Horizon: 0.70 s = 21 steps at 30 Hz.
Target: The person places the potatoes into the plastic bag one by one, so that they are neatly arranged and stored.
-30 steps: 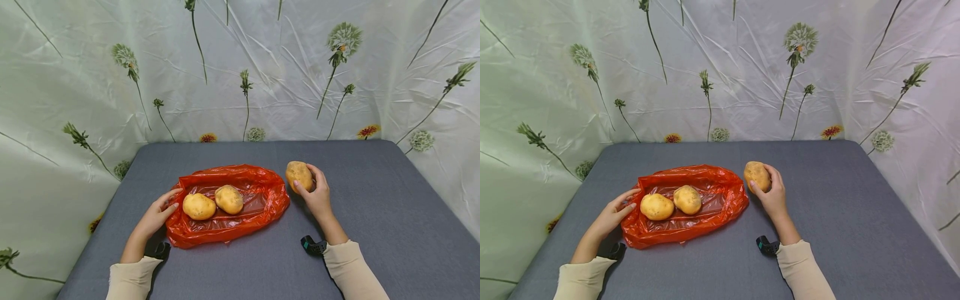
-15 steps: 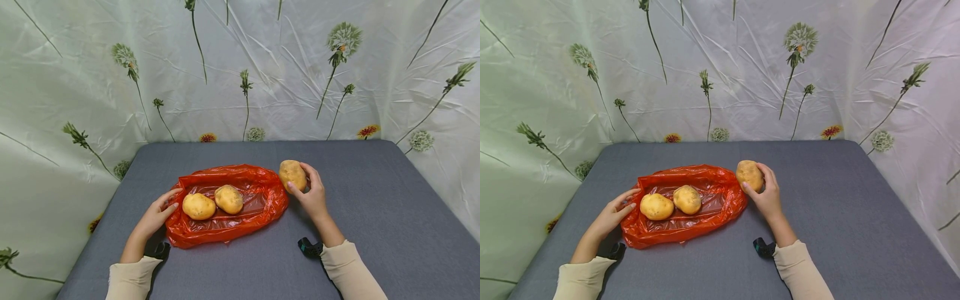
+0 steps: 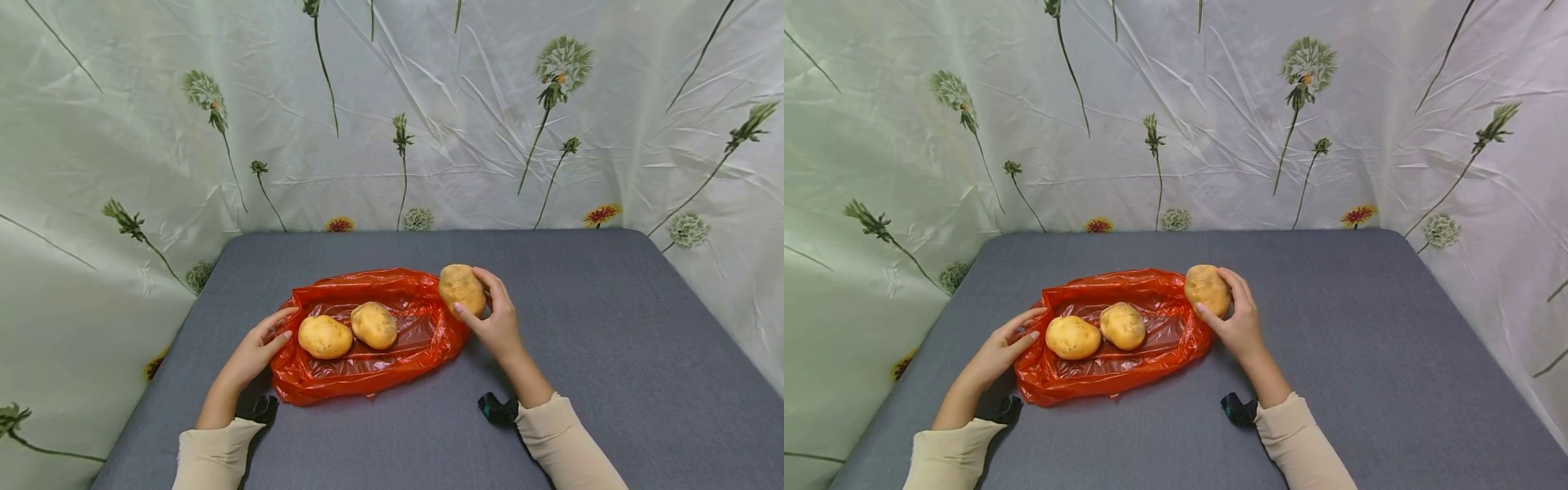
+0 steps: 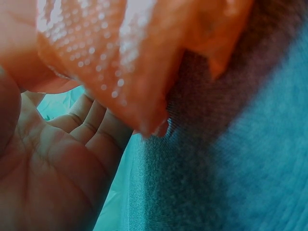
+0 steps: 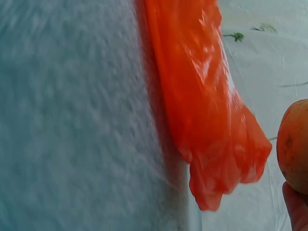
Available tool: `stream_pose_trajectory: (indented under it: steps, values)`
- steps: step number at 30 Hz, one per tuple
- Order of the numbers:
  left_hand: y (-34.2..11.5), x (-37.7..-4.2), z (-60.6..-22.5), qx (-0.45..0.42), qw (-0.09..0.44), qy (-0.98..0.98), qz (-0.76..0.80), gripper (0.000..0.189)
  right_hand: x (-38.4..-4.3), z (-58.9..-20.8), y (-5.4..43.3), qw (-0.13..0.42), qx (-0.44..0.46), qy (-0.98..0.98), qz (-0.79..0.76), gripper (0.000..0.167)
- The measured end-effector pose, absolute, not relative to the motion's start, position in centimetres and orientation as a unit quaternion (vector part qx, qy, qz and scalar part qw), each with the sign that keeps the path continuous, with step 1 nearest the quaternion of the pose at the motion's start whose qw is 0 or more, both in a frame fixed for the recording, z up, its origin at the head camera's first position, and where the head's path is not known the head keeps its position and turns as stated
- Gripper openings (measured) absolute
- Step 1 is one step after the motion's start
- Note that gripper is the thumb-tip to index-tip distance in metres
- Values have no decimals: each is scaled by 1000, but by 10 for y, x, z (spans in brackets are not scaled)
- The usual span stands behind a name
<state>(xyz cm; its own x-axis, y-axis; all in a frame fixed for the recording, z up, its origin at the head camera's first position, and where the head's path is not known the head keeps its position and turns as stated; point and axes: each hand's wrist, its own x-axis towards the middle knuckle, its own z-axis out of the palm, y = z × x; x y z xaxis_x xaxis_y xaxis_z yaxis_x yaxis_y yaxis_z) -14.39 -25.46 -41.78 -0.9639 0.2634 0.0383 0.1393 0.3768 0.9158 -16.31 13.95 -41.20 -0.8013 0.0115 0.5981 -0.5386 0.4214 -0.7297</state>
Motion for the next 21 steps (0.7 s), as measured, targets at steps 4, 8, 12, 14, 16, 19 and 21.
stream_pose_trajectory:
  steps: [4,8,12,14,16,19,21]
  values:
    - [-262,-150,-432,119,59,828,545,44,-153,-398,127,247,173,-799,520,62]
    - [-265,-153,-440,119,60,826,548,46,-151,-397,120,233,180,-800,523,63]
    - [-266,-153,-441,121,59,823,552,46,-152,-397,112,222,185,-796,531,62]
    - [-266,-153,-441,121,59,823,552,46,-153,-399,109,215,188,-795,534,61]
    - [-266,-153,-441,119,60,824,550,46,-154,-401,105,212,193,-797,531,61]
    - [-266,-154,-442,119,60,825,550,46,-163,-414,103,210,203,-794,533,63]
    - [-266,-154,-441,119,60,824,551,46,-169,-424,103,207,206,-796,530,64]
